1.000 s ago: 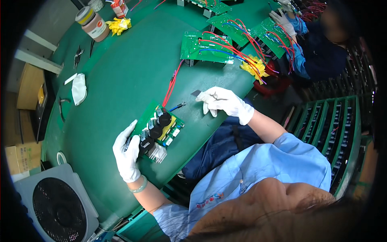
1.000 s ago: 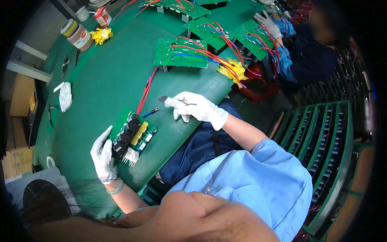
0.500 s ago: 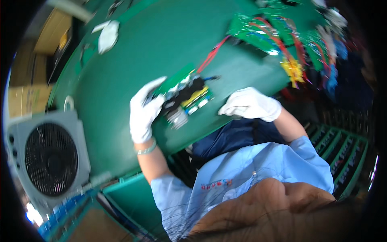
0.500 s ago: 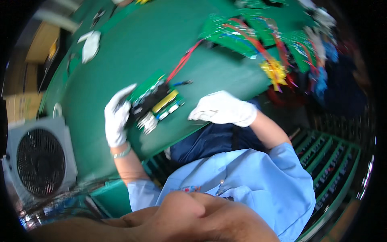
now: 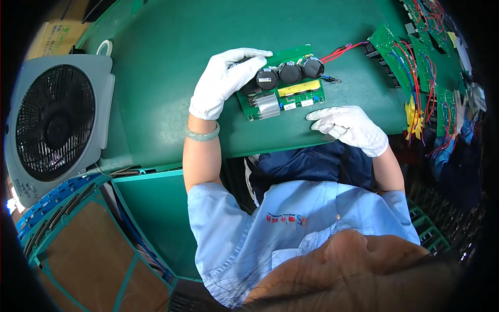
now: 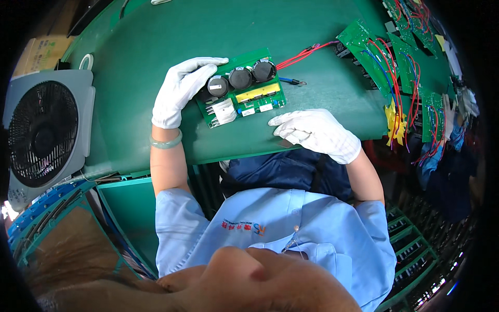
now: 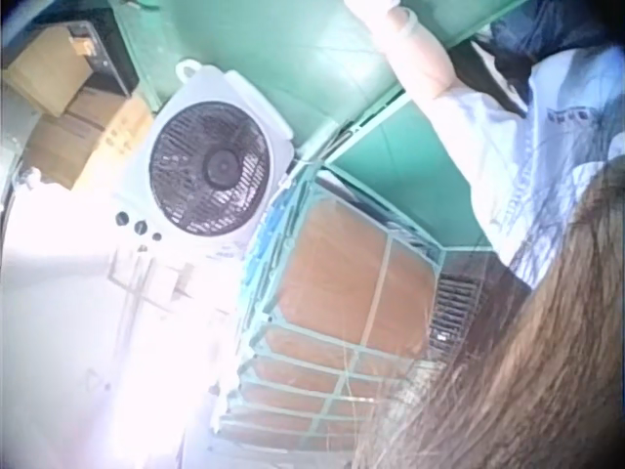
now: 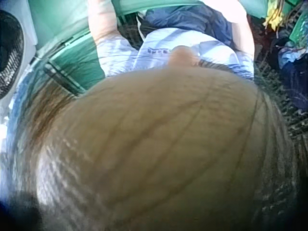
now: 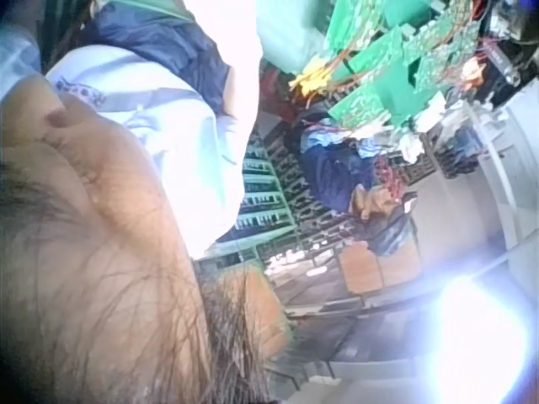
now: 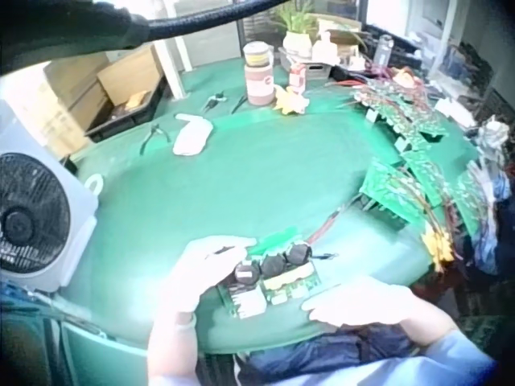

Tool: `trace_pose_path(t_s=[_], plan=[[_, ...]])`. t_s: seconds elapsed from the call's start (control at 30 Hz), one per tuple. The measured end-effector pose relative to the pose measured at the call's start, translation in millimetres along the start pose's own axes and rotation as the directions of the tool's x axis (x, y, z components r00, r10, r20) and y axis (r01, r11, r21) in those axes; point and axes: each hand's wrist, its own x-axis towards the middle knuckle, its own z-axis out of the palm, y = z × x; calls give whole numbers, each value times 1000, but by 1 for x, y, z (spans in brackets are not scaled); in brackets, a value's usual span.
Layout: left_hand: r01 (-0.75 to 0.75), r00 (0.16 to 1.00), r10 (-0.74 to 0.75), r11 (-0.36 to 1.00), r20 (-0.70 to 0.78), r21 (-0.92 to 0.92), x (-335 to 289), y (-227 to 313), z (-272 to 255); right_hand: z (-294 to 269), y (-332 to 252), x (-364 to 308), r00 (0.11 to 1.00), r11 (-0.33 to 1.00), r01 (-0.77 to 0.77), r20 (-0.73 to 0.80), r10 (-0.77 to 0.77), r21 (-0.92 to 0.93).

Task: The person assembles electronic circuit boards at a green workbench. They pick up green PCBs, connect red and blue wires, and attach black cylindrical components. The person handles the boards one at a time, inspecting them and placing them back on the table.

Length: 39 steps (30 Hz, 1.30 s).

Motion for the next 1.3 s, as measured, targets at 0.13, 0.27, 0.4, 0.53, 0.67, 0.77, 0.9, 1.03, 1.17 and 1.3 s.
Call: trace_pose_path(t_s=[0.13,0.27,0.4,0.53,0.67,0.77,0.9,1.03,1.17,1.3], plan=[[20,1000,-20,1000,-4,21,-1,5,1,5,10,-2,999,1000,26,-29,-27,-8],[-56,998,58,996,-21,68,-2,6,2,8,11,1,995,997,71,-68,-72,-19],[-221,971,235,948,-35,227,1,-2,0,13,12,1,991,998,64,-115,-66,-24],[-425,891,454,825,11,372,3,-4,-1,16,13,0,990,999,37,-135,-42,-35],[-533,809,587,711,31,459,4,-4,1,14,15,-1,991,997,63,-119,-67,-37],[-598,737,672,603,69,528,5,-4,3,14,17,-3,991,997,68,-115,-72,-38],[-667,616,774,415,146,618,7,-10,1,10,2,-6,985,988,16,-168,-42,-152],[-665,597,776,335,205,668,4,-8,0,-1,-1,-15,976,977,-41,-219,-6,-209],[-672,587,782,326,209,665,9,-10,1,6,-10,-9,906,955,-163,-420,46,-247],[-624,720,685,568,112,537,9,-9,0,19,-2,3,868,855,-157,-482,-120,-495]])
